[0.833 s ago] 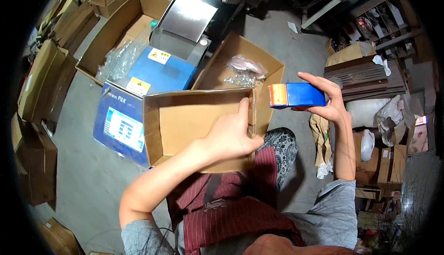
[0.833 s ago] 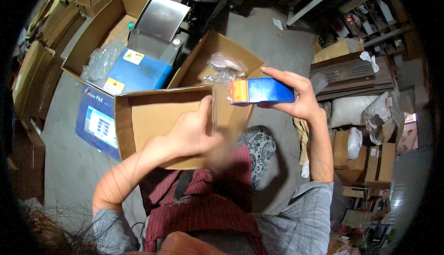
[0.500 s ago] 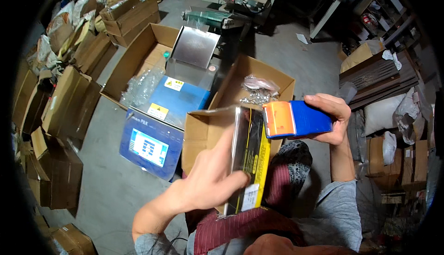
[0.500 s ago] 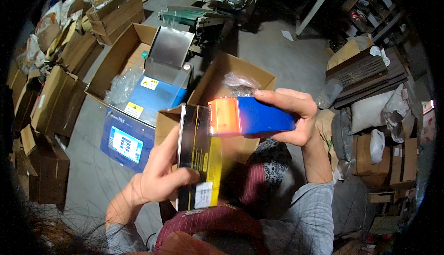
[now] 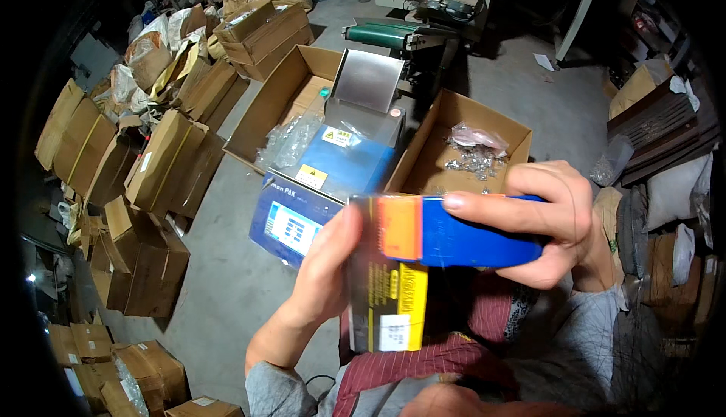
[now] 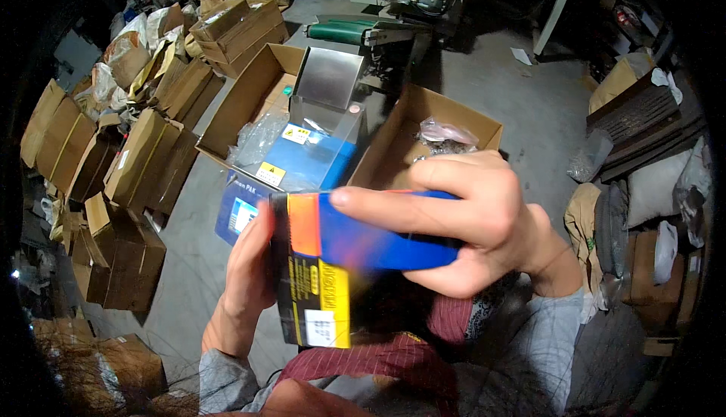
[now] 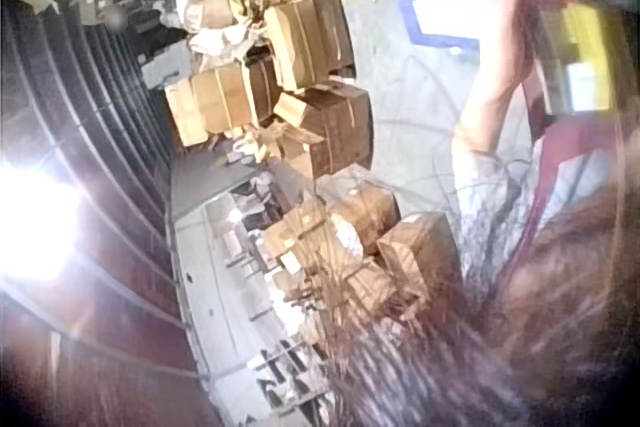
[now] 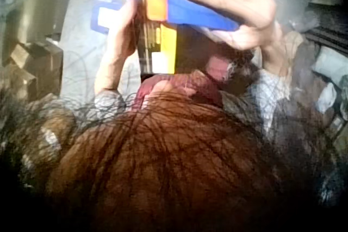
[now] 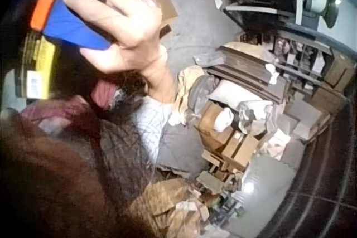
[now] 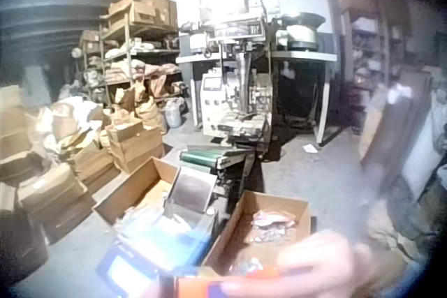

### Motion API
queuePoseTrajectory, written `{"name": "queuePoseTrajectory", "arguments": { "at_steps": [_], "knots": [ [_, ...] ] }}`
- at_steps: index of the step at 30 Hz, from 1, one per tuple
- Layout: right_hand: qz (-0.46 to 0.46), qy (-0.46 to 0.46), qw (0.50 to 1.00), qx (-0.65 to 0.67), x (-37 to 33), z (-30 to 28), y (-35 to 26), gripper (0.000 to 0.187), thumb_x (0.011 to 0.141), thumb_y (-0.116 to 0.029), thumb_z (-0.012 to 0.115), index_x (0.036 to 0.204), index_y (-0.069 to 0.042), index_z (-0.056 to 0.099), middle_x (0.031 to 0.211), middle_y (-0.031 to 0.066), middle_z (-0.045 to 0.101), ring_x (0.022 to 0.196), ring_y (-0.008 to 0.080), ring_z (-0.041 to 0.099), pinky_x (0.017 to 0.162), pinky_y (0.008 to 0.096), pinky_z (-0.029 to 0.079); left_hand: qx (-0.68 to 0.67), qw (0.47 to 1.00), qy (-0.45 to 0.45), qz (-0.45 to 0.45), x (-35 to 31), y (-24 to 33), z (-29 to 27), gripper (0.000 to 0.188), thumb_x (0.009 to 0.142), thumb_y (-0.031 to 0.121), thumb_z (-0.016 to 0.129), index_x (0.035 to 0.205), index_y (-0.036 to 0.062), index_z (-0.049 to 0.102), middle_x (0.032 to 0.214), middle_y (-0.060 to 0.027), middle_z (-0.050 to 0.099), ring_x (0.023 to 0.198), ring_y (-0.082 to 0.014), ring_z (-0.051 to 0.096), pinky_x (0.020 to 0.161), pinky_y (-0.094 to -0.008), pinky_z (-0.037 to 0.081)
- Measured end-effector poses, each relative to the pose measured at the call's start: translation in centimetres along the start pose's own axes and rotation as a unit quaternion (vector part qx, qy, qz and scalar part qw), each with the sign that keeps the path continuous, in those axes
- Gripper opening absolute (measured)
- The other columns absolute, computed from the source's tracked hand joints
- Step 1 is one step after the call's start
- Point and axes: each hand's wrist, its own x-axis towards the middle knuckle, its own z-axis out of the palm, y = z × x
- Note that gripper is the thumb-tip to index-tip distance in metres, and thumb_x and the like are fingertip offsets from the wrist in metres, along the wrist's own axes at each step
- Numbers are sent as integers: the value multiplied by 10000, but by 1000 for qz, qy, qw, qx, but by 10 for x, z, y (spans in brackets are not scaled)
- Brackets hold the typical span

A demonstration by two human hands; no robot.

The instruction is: The person sits on the floor and uses a handheld tape dispenser to seal small cardboard boxes. They repeatedly apply tape to the box flaps, fold the flaps closed, and place the sealed boxes into a larger container.

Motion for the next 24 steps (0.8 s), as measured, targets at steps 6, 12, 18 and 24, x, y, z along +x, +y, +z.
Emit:
{"name": "queuePoseTrajectory", "arguments": {
  "at_steps": [6,12,18,24],
  "knots": [
    [-57,24,997,45,38,6,5,605,582,-220,730,1166,-66,760,577,32,444,453,147,441,428,312,338,-4,990,107,95,-5,-8,-18,398,1045,237,445,1326,-29,538,1225,-140,651,1095,-205,646,964,-328,509],
    [70,-153,974,150,82,39,0,278,639,-141,674,889,-35,729,747,199,676,719,403,671,644,450,543,-231,961,140,49,-18,-48,-80,425,1045,195,433,1402,-33,469,1317,-219,616,1140,-317,666,981,-450,566],
    [16,-97,976,196,49,121,24,422,786,-246,743,1198,-157,714,632,78,568,572,296,608,496,385,457,-214,951,224,5,-30,-94,-133,400,1026,153,472,1387,-17,480,1310,-191,618,1148,-301,654,968,-428,564],
    [1,-86,980,179,27,126,20,557,760,-238,775,1305,-170,679,659,56,548,572,233,596,500,364,451,-117,968,222,5,-36,-84,-126,372,1011,162,492,1314,-51,526,1233,-178,642,1092,-243,672,949,-376,564]
  ]
}}
